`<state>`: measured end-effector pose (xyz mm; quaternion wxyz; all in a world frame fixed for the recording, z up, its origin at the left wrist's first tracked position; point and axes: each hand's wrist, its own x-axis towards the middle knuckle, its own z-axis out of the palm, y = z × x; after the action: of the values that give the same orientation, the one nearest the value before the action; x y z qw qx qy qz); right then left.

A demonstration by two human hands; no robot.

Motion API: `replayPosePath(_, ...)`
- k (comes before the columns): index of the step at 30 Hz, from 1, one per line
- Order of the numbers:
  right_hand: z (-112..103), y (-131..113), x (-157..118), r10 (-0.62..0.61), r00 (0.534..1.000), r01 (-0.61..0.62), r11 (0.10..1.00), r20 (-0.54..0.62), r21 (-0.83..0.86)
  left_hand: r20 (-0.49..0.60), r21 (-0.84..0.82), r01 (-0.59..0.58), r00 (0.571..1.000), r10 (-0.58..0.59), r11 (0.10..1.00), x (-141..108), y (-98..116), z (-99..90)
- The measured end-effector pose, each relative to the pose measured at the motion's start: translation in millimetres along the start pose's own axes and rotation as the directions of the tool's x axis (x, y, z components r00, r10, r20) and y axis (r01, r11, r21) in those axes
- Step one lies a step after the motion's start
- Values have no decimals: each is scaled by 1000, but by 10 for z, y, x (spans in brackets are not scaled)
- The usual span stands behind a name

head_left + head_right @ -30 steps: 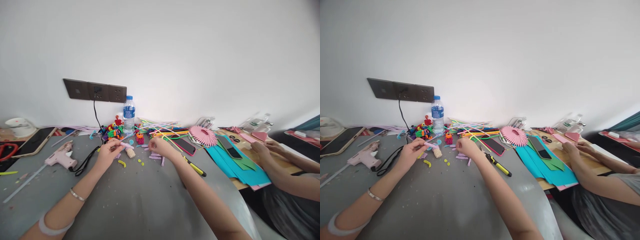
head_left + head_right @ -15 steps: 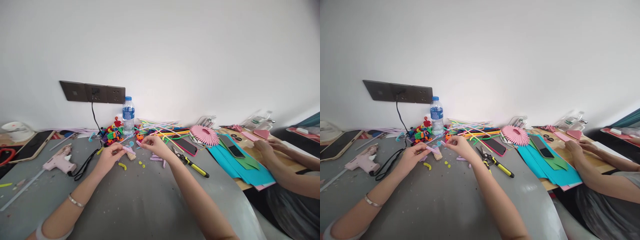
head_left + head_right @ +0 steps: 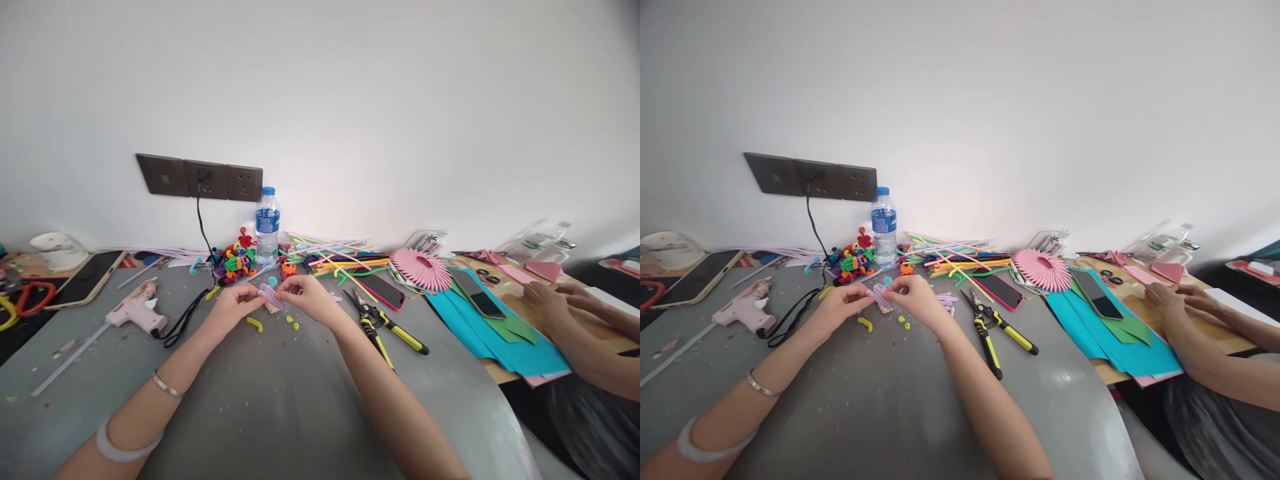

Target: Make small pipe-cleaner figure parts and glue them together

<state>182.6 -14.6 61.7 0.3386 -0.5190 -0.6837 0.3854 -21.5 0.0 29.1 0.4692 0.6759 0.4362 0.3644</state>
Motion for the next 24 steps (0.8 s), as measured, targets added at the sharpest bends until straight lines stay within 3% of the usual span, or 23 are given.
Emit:
replayPosePath(10,61,-55,-37,7,999,-8,999,-39,-46,-12,-44,28,1000,-28,999,-27,57,11)
replayPosePath(17,145,-20,-56,3,997,0,999,-82,44,-52,-17,-25,998,25,1000,-27,58,12)
replayPosePath(24,231,11,-80,17,988,2,993,-153,122,-70,-35,-8,998,6,999,-37,81,28)
